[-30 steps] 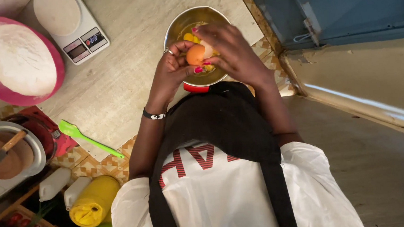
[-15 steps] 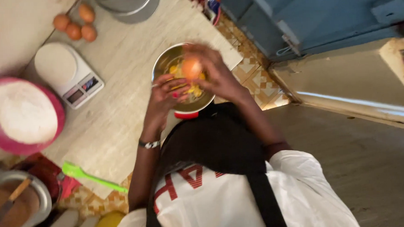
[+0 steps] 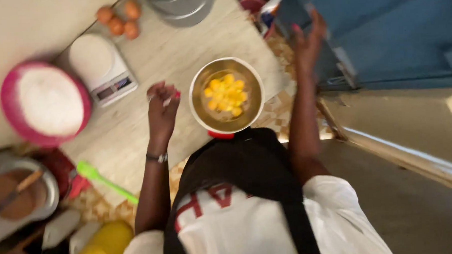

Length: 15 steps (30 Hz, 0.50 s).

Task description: Cracking a large quantity of eggs into a metal bowl in a bakery setting.

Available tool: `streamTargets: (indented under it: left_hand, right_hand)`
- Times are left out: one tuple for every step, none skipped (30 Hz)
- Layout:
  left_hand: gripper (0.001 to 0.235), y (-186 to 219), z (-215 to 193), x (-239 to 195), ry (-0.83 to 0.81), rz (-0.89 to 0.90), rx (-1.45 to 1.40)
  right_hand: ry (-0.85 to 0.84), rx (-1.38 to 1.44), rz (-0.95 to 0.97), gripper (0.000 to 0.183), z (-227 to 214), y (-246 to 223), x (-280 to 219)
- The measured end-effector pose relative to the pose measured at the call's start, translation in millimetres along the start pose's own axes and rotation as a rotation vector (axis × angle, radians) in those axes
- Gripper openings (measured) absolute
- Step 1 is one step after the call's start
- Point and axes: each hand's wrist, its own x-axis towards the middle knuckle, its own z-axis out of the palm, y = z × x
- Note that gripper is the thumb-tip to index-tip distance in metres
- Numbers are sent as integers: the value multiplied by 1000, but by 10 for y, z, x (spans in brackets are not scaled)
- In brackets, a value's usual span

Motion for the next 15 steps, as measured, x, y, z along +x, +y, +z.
streamTargets:
  left_hand:
    - [37,-151,-45,103,25,-13,10]
    - [35,-294,-92,247,44,129,179]
    - [34,-437,-144,387,60,267,352]
    - [34,-560,-196,611,69,264,356]
    - [41,-684,-248,835,63,366,605]
    - [48,-813,-292,1062,47,467,853]
    - [48,-842,-320,1298,48,464,856]
    - [53,-868,-328,1544,109,420,979]
    - [60,-894,-331,1793,171,375,1101]
    - [60,-1033,-356,1991,163,384,1098]
    - [40,-1169,-372,2193,260,405,1253]
    - [28,-1308,-357,2398,357,427,1402]
    - [28,-1358,-369,2484,347,440,1396]
    - [27,-1418,-346,2564,311,303,1342]
    - [29,-1481,-318,2645,272,167,1287]
  right_hand:
    - [-21,21,0,47,-72,-32,-163]
    - [0,3,-11,43,-148,-55,-279]
    - [22,-16,-21,38,-231,-72,-391]
    - [17,-7,-23,38,-301,-133,-510]
    - [1,-19,84,37,-376,-188,-627]
    - [-14,-36,195,37,-472,-240,-763]
    - [-16,-33,196,37,-539,-385,-820]
    - [-38,-35,211,37,-627,-530,-886]
    - [-60,-36,226,36,-716,-673,-949]
    - [-50,-41,231,36,-780,-767,-1004]
    - [-44,-44,252,36,-843,-858,-1057]
    - [-35,-52,275,36,-923,-950,-1116]
    - [-23,-62,281,36,-955,-1048,-1151]
    - [-8,-44,271,38,-1009,-1141,-1188]
    - [7,-26,259,40,-1060,-1232,-1227]
